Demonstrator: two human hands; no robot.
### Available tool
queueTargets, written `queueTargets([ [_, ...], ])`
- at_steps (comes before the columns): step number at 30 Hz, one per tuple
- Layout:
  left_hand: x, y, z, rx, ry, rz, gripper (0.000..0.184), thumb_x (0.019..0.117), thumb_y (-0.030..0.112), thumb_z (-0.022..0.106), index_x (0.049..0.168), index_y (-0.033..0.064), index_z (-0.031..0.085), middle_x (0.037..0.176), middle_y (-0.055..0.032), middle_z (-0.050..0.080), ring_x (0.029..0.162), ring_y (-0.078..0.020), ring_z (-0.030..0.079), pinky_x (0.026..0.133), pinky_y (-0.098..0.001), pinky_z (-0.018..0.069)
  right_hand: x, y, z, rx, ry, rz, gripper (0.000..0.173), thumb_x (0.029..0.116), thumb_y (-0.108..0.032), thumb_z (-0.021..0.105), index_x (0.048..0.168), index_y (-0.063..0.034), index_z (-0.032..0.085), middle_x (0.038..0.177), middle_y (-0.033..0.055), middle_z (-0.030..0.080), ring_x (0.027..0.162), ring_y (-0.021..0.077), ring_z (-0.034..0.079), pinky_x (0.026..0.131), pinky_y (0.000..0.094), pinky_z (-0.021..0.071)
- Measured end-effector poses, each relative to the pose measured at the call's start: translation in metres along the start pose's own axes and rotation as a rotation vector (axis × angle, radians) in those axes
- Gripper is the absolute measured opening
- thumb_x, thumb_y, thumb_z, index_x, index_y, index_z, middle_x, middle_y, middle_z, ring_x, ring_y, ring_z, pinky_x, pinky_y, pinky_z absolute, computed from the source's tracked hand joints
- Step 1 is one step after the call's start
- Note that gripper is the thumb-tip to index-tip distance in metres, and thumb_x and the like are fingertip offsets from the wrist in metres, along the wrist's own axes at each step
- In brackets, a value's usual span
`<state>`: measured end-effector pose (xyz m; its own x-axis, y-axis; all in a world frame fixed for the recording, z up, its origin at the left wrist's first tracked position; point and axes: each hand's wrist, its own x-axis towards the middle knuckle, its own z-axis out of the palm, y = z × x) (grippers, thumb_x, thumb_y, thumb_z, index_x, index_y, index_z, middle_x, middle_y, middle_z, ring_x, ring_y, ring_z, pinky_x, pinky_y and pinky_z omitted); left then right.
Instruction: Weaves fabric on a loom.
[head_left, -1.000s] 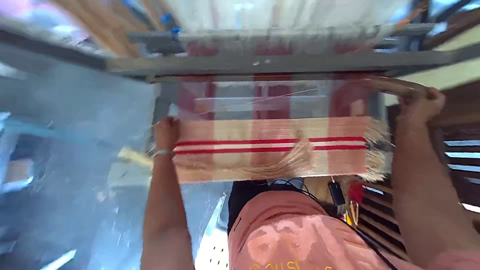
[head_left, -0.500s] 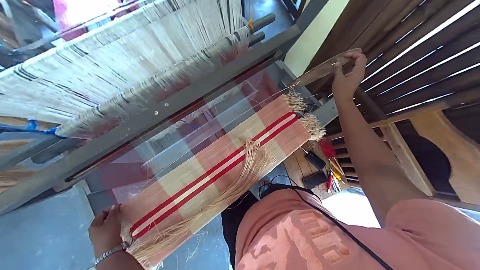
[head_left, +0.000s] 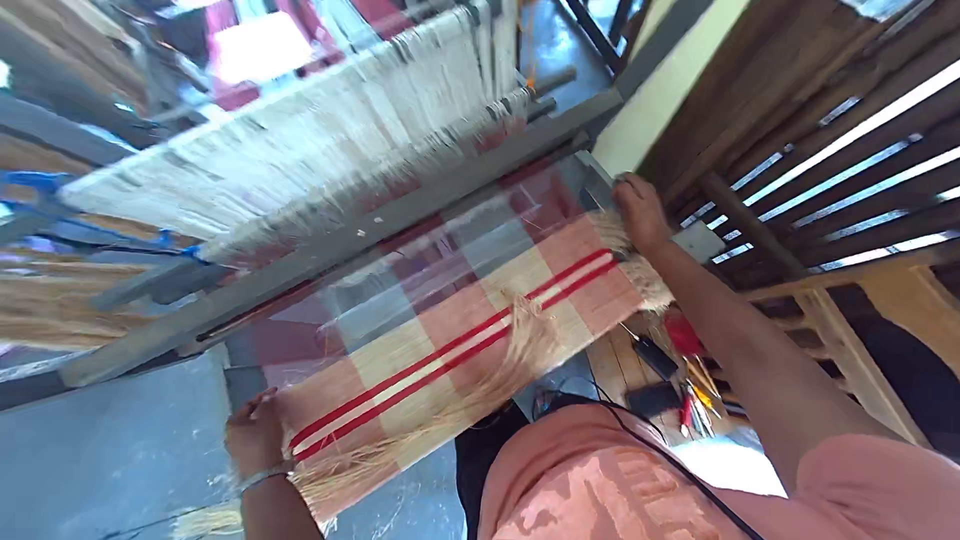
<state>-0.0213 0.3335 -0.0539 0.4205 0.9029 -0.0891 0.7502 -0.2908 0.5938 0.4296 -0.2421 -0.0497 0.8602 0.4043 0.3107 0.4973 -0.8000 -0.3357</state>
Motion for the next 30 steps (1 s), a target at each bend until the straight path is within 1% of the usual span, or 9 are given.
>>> queueTargets([
  [4, -0.046, 0.031, -0.006, 0.034, 0.271, 0.059, 0.064, 0.0991, 0.024, 0.062, 0.151, -0.0067, 0.040, 0.151, -0.0415, 0.037, 0.137, -0.0653, 0.035, 0.110, -0.0765, 0.0289, 0.012, -0.022, -0.076, -0.059, 0.338, -0.090, 0.032, 0.1051, -0.010, 0.048, 0.132, -0.0045, 0.065, 0.151, 0.0218, 0.051, 0.139, 0.0439, 0.048, 0.114, 0.0612, 0.0401],
  [8, -0.122, 0.107, 0.041, -0.166, 0.301, 0.465, 0.066, 0.0988, 0.023, 0.062, 0.149, -0.0112, 0.038, 0.151, -0.0373, 0.040, 0.138, -0.0561, 0.041, 0.110, -0.0699, 0.0359, 0.017, -0.119, -0.138, 0.305, 0.631, -0.232, 0.032, 0.1043, -0.015, 0.053, 0.125, 0.0073, 0.062, 0.139, 0.0329, 0.053, 0.130, 0.0412, 0.054, 0.111, 0.0491, 0.0455],
  [11, -0.181, 0.165, 0.082, -0.336, 0.230, 0.755, 0.079, 0.0921, 0.041, 0.072, 0.149, -0.0037, 0.041, 0.159, -0.0307, 0.034, 0.145, -0.0442, 0.037, 0.114, -0.0615, 0.0370, 0.002, -0.201, -0.110, 0.809, 0.420, -0.319, 0.031, 0.1011, -0.013, 0.060, 0.126, 0.0039, 0.056, 0.132, 0.0177, 0.057, 0.110, 0.0182, 0.064, 0.094, 0.0350, 0.0579],
  [13, -0.204, 0.183, 0.098, -0.336, 0.271, 0.809, 0.086, 0.0848, 0.052, 0.078, 0.151, 0.0111, 0.042, 0.160, -0.0219, 0.037, 0.141, -0.0354, 0.044, 0.109, -0.0565, 0.0415, -0.015, -0.256, -0.070, 1.129, 0.202, -0.359, 0.028, 0.0976, -0.007, 0.065, 0.123, 0.0032, 0.059, 0.124, 0.0149, 0.062, 0.102, 0.0189, 0.068, 0.087, 0.0367, 0.0625],
  [16, -0.204, 0.164, 0.106, -0.277, 0.279, 0.718, 0.067, 0.0913, 0.029, 0.074, 0.147, 0.0027, 0.048, 0.139, -0.0197, 0.059, 0.125, -0.0315, 0.060, 0.102, -0.0505, 0.0527, -0.032, -0.320, -0.027, 1.365, -0.143, -0.375, 0.038, 0.0957, -0.008, 0.069, 0.125, 0.0038, 0.048, 0.119, 0.0151, 0.064, 0.098, 0.0212, 0.071, 0.083, 0.0400, 0.0645],
  [19, -0.186, 0.112, 0.096, -0.130, 0.223, 0.659, 0.058, 0.0935, 0.027, 0.070, 0.145, 0.0044, 0.053, 0.133, -0.0170, 0.064, 0.119, -0.0312, 0.065, 0.099, -0.0516, 0.0548, 0.028, -0.337, 0.002, 1.027, -0.222, -0.451, 0.052, 0.1034, -0.037, 0.060, 0.131, 0.0055, 0.047, 0.130, 0.0147, 0.066, 0.116, 0.0197, 0.067, 0.101, 0.0381, 0.0561],
  [23, -0.174, 0.054, 0.096, 0.094, 0.191, 0.669, 0.049, 0.0902, 0.031, 0.069, 0.139, 0.0285, 0.063, 0.125, -0.0113, 0.063, 0.103, -0.0293, 0.065, 0.083, -0.0568, 0.0518, 0.114, -0.309, 0.072, 0.220, -0.236, -0.331, 0.068, 0.1063, -0.060, 0.036, 0.142, -0.0067, 0.058, 0.147, 0.0180, 0.056, 0.146, 0.0351, 0.043, 0.125, 0.0602, 0.0192],
  [27, -0.169, 0.024, 0.119, 0.230, 0.248, 0.656, 0.048, 0.0923, 0.040, 0.058, 0.140, 0.0385, 0.061, 0.128, -0.0081, 0.066, 0.121, -0.0348, 0.060, 0.100, -0.0684, 0.0390, 0.103, -0.303, 0.073, 0.099, -0.318, -0.268, 0.070, 0.1060, -0.063, 0.032, 0.136, -0.0074, 0.062, 0.141, 0.0157, 0.060, 0.142, 0.0326, 0.046, 0.125, 0.0573, 0.0165],
  [30, -0.174, 0.009, 0.141, 0.235, 0.349, 0.653, 0.050, 0.0951, 0.045, 0.049, 0.144, 0.0387, 0.058, 0.131, -0.0046, 0.066, 0.123, -0.0297, 0.058, 0.107, -0.0658, 0.0334, 0.057, -0.288, 0.072, 0.066, -0.339, -0.259, 0.072, 0.1048, -0.066, 0.029, 0.138, -0.0095, 0.060, 0.142, 0.0136, 0.060, 0.141, 0.0322, 0.047, 0.124, 0.0577, 0.0185],
])
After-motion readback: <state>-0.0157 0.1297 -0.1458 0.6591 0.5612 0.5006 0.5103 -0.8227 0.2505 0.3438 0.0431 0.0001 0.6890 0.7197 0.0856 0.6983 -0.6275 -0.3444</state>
